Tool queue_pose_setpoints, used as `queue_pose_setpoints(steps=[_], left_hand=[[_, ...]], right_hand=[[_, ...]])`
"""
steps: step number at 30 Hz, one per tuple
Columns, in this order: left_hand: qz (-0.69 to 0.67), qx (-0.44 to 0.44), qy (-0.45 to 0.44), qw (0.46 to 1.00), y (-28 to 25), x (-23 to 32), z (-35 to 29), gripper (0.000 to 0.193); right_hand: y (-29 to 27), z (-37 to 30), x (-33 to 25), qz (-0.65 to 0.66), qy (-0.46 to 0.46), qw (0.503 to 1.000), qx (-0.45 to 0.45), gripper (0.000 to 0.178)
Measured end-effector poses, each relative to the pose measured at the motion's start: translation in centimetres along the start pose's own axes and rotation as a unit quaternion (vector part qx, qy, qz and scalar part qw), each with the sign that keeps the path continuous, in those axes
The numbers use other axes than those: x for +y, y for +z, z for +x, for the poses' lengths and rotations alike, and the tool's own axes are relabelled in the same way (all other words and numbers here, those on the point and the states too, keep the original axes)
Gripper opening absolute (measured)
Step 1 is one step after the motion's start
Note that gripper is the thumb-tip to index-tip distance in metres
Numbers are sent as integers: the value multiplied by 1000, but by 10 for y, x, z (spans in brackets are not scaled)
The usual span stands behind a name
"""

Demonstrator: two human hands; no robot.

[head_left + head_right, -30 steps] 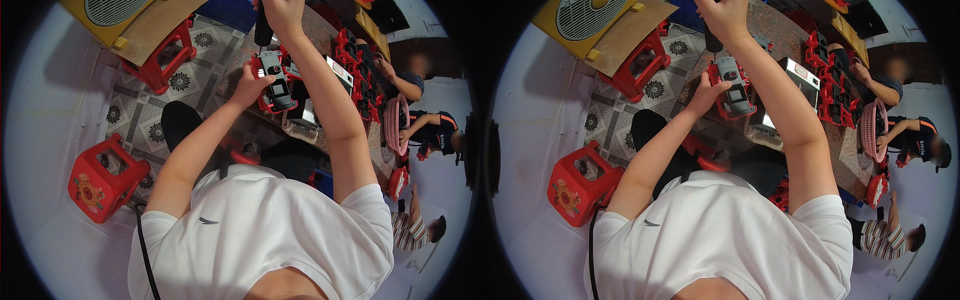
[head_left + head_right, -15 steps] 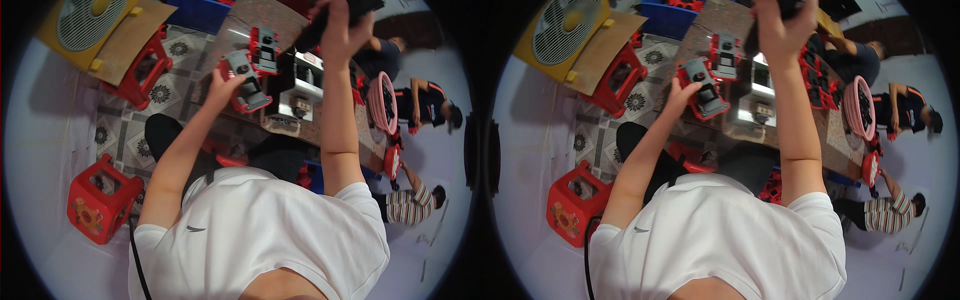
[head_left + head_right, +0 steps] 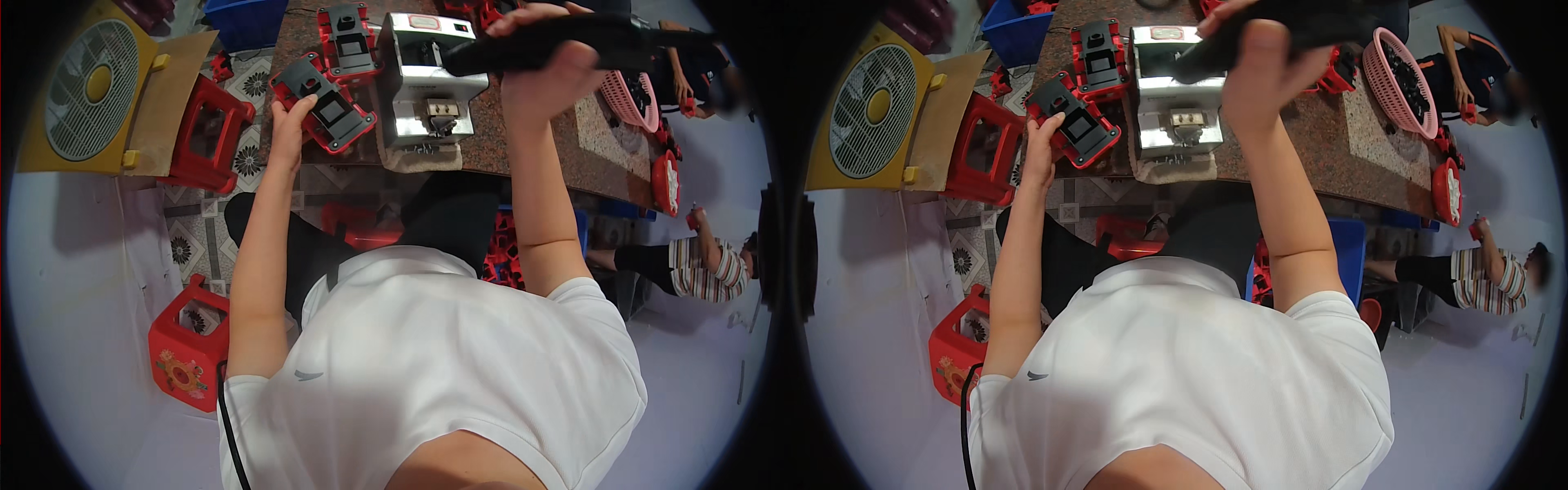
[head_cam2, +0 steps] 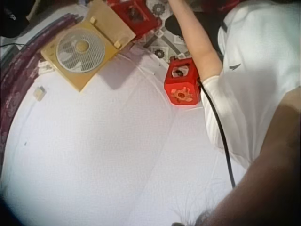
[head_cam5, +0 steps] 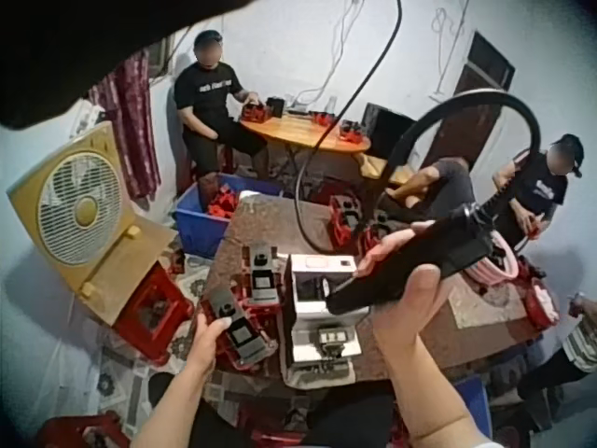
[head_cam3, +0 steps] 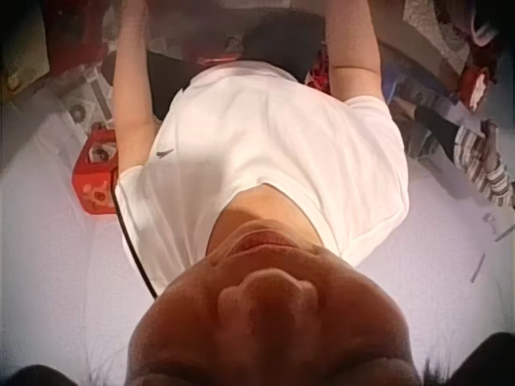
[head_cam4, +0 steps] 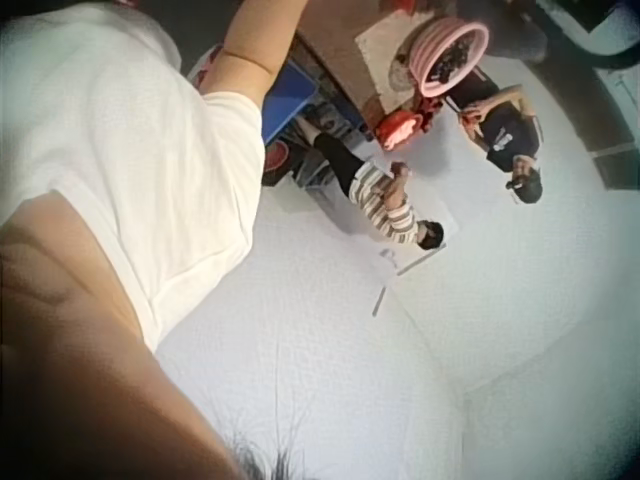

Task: Assembling components for red toy trucks at a factory workbench.

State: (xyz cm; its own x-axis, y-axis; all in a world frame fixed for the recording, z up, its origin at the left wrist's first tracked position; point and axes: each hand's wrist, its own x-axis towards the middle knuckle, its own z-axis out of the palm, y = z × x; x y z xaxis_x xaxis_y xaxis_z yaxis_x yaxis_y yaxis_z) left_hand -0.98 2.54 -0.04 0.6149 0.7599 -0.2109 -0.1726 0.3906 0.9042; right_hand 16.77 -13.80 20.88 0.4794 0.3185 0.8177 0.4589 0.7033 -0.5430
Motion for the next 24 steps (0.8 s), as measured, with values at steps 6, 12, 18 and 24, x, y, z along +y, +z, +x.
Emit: queue_pose_setpoints(steps=[6, 12, 18, 24], left_hand=[[1, 1, 0, 1000, 6, 4, -4, 54], [1, 0, 0, 1000, 5, 2, -4, 52], [-4, -10, 4, 1000, 3, -1, -1, 53], [7, -4, 0, 1000, 0, 0, -2, 56]], right_hand=[[-36, -41, 7, -52, 45, 994, -82, 52], [-41, -70, 12, -64, 32, 992, -100, 56], [-38, -66, 21, -71, 41, 991, -109, 53], [-37, -75, 15, -51, 49, 993, -92, 58]])
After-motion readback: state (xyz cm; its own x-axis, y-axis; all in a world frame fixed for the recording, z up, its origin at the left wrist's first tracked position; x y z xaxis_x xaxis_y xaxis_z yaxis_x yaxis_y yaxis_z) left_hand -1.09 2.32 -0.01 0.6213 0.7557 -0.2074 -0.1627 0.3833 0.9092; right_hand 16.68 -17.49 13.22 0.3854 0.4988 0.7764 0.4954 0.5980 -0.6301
